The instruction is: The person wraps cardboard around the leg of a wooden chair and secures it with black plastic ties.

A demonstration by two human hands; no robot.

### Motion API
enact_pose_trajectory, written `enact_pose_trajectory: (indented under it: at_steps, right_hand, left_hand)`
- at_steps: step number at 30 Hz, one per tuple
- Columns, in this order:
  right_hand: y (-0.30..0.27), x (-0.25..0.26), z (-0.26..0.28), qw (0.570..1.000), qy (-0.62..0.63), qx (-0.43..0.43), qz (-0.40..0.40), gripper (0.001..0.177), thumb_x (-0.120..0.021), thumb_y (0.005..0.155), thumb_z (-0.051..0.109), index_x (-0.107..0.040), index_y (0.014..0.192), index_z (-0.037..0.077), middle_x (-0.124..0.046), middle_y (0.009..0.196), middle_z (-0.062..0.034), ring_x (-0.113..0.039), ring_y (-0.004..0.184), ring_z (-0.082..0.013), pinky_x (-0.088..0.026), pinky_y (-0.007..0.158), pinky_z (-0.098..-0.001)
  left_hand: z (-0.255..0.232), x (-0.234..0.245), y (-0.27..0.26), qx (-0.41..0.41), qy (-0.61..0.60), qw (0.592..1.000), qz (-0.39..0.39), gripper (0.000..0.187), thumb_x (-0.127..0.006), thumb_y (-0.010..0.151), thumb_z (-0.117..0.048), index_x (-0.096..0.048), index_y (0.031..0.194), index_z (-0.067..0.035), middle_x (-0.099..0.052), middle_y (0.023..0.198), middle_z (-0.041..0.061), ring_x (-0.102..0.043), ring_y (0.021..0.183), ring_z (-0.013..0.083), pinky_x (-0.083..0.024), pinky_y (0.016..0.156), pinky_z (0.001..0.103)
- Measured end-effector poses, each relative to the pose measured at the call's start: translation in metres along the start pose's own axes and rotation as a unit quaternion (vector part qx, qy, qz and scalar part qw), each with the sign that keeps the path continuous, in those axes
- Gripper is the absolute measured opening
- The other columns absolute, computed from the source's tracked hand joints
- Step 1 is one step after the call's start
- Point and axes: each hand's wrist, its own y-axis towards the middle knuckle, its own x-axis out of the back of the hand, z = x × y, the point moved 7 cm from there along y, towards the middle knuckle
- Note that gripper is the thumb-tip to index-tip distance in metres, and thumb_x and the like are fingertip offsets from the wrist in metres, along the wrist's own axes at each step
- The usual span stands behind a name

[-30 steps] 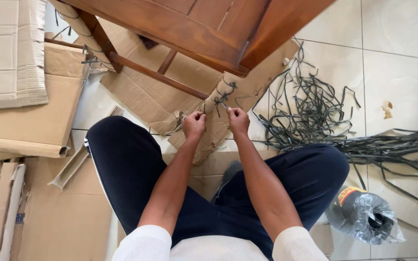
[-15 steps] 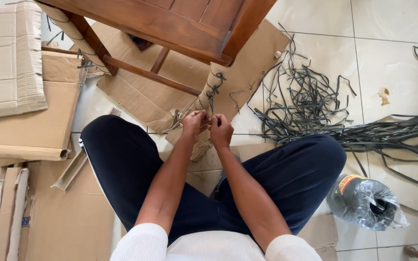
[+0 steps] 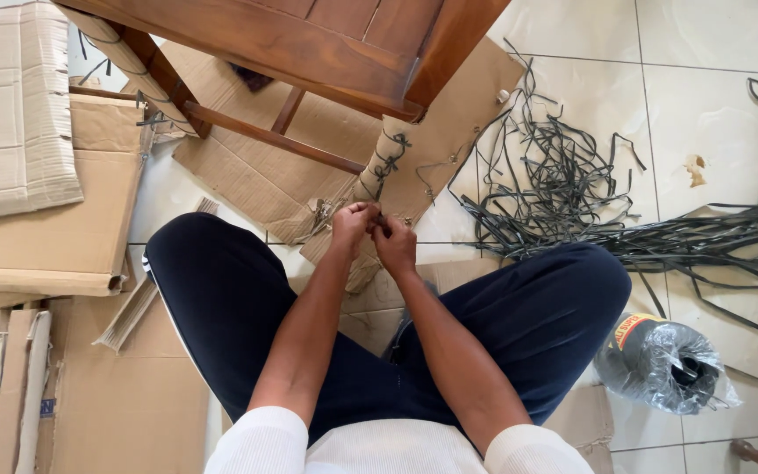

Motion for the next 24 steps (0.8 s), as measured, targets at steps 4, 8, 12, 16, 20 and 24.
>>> enact_pose_trajectory:
  at_steps: [4, 8, 12, 16, 20, 24]
  right_hand:
    - [0.007, 0.008, 0.003, 1.0, 0.01, 0.015, -0.026, 0.018, -0.077, 0.088, 0.017, -0.072, 0.099, 0.004, -0.078, 0.089, -0.0112, -0.076, 0.08, -0.0199, -0.059, 0.073, -0.0342]
    - [0.018, 0.008, -0.008, 0.99, 0.139, 0.019, -0.018, 0.028, -0.076, 0.086, 0.016, -0.065, 0.109, 0.006, -0.074, 0.101, -0.0067, -0.074, 0.089, -0.0194, -0.06, 0.078, -0.0327]
    - [0.026, 0.015, 0.007, 0.991, 0.096, 0.069, -0.065, 0.02, -0.066, 0.093, 0.015, -0.072, 0.109, 0.006, -0.069, 0.105, -0.0044, -0.074, 0.088, -0.0182, -0.061, 0.076, -0.0315]
    - [0.035, 0.015, 0.034, 0.995, -0.046, 0.076, -0.037, 0.017, -0.075, 0.095, 0.023, -0.08, 0.102, 0.007, -0.069, 0.091, -0.0065, -0.071, 0.079, -0.0198, -0.057, 0.072, -0.0321]
    - [0.049, -0.001, -0.003, 0.998, 0.048, -0.023, 0.022, 0.022, -0.078, 0.089, 0.026, -0.08, 0.098, 0.006, -0.073, 0.084, -0.0077, -0.069, 0.074, -0.018, -0.054, 0.068, -0.0319]
    - [0.051, -0.014, -0.027, 0.981, 0.131, -0.125, 0.063, 0.022, -0.078, 0.09, 0.024, -0.078, 0.097, 0.003, -0.072, 0.082, -0.011, -0.063, 0.073, -0.0158, -0.051, 0.067, -0.0343]
  left_hand:
    - [-0.004, 0.004, -0.002, -0.019, 0.05, 0.998, -0.025, 0.018, -0.078, 0.087, -0.015, -0.075, 0.097, -0.001, -0.072, 0.079, 0.005, -0.062, 0.061, 0.0129, -0.046, 0.053, 0.029]
    - [-0.013, 0.006, -0.009, -0.033, 0.105, 0.992, -0.054, 0.02, -0.08, 0.084, -0.016, -0.079, 0.098, -0.001, -0.075, 0.083, 0.003, -0.063, 0.065, 0.0095, -0.048, 0.057, 0.026]
    - [-0.008, 0.012, -0.005, -0.036, 0.139, 0.987, -0.077, 0.021, -0.081, 0.084, -0.02, -0.08, 0.096, -0.003, -0.075, 0.079, 0.0, -0.061, 0.062, 0.0058, -0.047, 0.054, 0.023]
    - [-0.019, 0.008, -0.017, -0.035, 0.156, 0.982, -0.097, 0.019, -0.08, 0.087, -0.021, -0.081, 0.094, -0.004, -0.071, 0.073, -0.001, -0.055, 0.055, 0.0061, -0.042, 0.049, 0.025]
    - [-0.015, 0.014, -0.016, -0.034, 0.178, 0.979, -0.093, 0.015, -0.079, 0.086, -0.017, -0.081, 0.092, -0.004, -0.071, 0.069, -0.001, -0.052, 0.051, 0.0065, -0.04, 0.047, 0.026]
    - [-0.004, 0.022, 0.0, -0.069, 0.186, 0.979, -0.056, 0.013, -0.079, 0.08, -0.008, -0.082, 0.093, -0.004, -0.077, 0.077, 0.001, -0.063, 0.06, 0.0058, -0.049, 0.055, 0.024]
